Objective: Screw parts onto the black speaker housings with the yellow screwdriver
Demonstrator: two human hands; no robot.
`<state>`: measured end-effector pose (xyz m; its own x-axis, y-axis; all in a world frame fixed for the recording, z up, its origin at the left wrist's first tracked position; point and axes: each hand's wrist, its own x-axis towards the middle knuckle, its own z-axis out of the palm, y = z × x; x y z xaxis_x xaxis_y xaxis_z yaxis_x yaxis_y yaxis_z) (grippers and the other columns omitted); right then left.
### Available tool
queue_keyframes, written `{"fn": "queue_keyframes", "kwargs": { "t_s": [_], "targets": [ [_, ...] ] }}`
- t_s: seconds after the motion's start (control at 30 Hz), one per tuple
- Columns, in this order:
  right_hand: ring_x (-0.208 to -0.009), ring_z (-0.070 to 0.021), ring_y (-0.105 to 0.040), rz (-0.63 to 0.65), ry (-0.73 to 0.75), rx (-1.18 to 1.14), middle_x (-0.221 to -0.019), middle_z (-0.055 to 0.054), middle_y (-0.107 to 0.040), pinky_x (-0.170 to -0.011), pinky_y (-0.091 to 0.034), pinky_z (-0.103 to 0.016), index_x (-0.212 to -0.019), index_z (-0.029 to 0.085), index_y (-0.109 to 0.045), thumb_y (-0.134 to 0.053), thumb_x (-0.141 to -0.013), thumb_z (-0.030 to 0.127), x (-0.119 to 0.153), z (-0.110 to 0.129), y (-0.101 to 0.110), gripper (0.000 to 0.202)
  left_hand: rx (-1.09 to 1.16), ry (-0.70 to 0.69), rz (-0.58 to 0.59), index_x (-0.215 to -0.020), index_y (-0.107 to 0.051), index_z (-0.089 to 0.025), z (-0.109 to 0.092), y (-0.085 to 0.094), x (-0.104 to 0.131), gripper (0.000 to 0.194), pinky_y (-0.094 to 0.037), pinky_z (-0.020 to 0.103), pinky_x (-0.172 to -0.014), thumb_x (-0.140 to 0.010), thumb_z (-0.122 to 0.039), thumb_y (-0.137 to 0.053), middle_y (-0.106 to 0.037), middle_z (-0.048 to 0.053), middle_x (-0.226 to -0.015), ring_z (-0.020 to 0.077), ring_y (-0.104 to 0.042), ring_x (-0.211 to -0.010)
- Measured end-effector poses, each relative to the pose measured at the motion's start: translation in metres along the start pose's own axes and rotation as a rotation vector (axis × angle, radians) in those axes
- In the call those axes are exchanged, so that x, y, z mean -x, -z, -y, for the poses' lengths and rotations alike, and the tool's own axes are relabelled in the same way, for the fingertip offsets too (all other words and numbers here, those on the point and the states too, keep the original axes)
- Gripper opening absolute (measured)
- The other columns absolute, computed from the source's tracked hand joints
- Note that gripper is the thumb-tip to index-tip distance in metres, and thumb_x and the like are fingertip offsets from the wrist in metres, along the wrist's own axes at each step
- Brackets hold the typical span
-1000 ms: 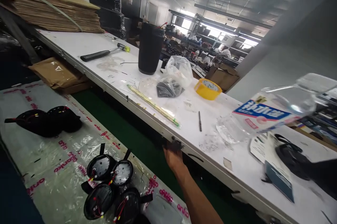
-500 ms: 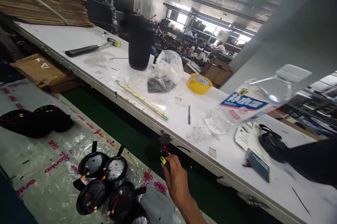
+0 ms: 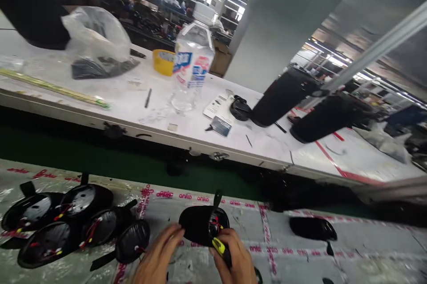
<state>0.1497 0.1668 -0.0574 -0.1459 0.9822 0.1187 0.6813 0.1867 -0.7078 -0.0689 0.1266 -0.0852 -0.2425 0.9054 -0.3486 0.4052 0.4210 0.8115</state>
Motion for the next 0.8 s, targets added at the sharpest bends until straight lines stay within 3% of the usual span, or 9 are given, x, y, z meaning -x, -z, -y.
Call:
{"fn": "queue_keyframes", "kwargs": {
  "t_s": [0.03,0.1,0.2,0.3,0.4,0.57,0.7,0.8],
  "targets": [
    [-0.087,-0.0223,-0.068,-0.002,-0.012,-0.010,-0.099,-0.007,-0.069,-0.079,-0.053,-0.032,-0.094,0.026,-0.065,-0.052,-0.096,0.049,0.010,-0.003,0.006,0.026,-0.005,-0.105,0.107,-0.140,-0.056,-0.039,-0.012,-0.004,-0.009,0.104,-0.037,0.044,-0.121,-0.043,-0.031,-0.093,-0.049,-0.002,-0.154,0.0378,-0.039,-0.145],
    [-0.085,-0.0223,-0.067,0.010,-0.034,-0.055,-0.095,-0.007,-0.068,-0.077,-0.053,-0.032,-0.094,0.026,-0.065,-0.052,-0.094,0.051,0.027,-0.009,0.014,0.029,-0.068,-0.265,0.369,-0.155,-0.035,-0.032,-0.034,-0.011,-0.025,0.117,-0.028,0.044,-0.125,-0.050,-0.027,-0.087,-0.032,0.001,-0.165,0.0350,-0.030,-0.151],
    [-0.086,-0.0240,-0.066,0.000,-0.149,-0.107,-0.094,-0.007,-0.069,-0.077,-0.053,-0.033,-0.098,0.024,-0.065,-0.052,-0.092,0.057,0.046,-0.018,0.013,0.036,-0.203,-0.326,0.584,-0.153,-0.037,-0.031,-0.056,-0.024,-0.037,0.110,-0.041,0.034,-0.115,-0.055,-0.029,-0.084,-0.049,0.002,-0.155,0.0282,-0.049,-0.139],
    [-0.097,-0.0263,-0.067,-0.099,-0.309,-0.131,-0.103,-0.009,-0.071,-0.084,-0.054,-0.035,-0.113,0.023,-0.063,-0.048,-0.095,0.059,0.059,-0.026,-0.004,0.043,-0.341,-0.308,0.544,-0.147,-0.044,-0.029,-0.056,-0.038,-0.036,0.093,-0.047,0.033,-0.106,-0.061,-0.030,-0.079,-0.061,0.003,-0.142,0.0266,-0.059,-0.127],
    [-0.105,-0.0252,-0.067,-0.185,-0.426,-0.146,-0.113,-0.012,-0.071,-0.088,-0.052,-0.033,-0.123,0.020,-0.057,-0.043,-0.099,0.054,0.070,-0.029,-0.027,0.044,-0.543,-0.250,0.442,-0.144,-0.049,-0.020,-0.040,-0.052,-0.031,0.085,-0.047,0.046,-0.101,-0.063,-0.030,-0.075,-0.065,0.013,-0.130,0.0360,-0.063,-0.117],
    [-0.096,-0.0245,-0.073,0.013,-0.564,0.011,-0.105,-0.014,-0.075,-0.078,-0.054,-0.030,-0.130,0.014,-0.053,-0.025,-0.106,0.040,0.092,-0.025,-0.058,0.045,-0.797,-0.232,0.371,-0.135,-0.056,-0.014,-0.009,-0.077,-0.026,0.070,-0.045,0.053,-0.096,-0.069,-0.031,-0.070,-0.066,0.020,-0.120,0.0429,-0.063,-0.111],
    [-0.087,-0.0284,-0.075,0.097,-0.595,0.094,-0.096,-0.016,-0.076,-0.071,-0.053,-0.033,-0.124,0.011,-0.057,-0.027,-0.104,0.026,0.103,-0.024,-0.068,0.040,-0.871,-0.243,0.350,-0.127,-0.057,-0.007,0.007,-0.089,-0.028,0.060,-0.049,0.044,-0.091,-0.074,-0.033,-0.069,-0.064,0.021,-0.120,0.0395,-0.062,-0.115],
    [-0.081,-0.0280,-0.075,0.144,-0.619,0.148,-0.092,-0.015,-0.076,-0.065,-0.050,-0.030,-0.123,0.012,-0.058,-0.029,-0.102,0.020,0.104,-0.025,-0.071,0.037,-0.872,-0.284,0.363,-0.140,-0.044,-0.009,0.014,-0.092,-0.030,0.071,-0.051,0.035,-0.086,-0.078,-0.035,-0.068,-0.061,0.017,-0.130,0.0318,-0.064,-0.114]
  ]
}}
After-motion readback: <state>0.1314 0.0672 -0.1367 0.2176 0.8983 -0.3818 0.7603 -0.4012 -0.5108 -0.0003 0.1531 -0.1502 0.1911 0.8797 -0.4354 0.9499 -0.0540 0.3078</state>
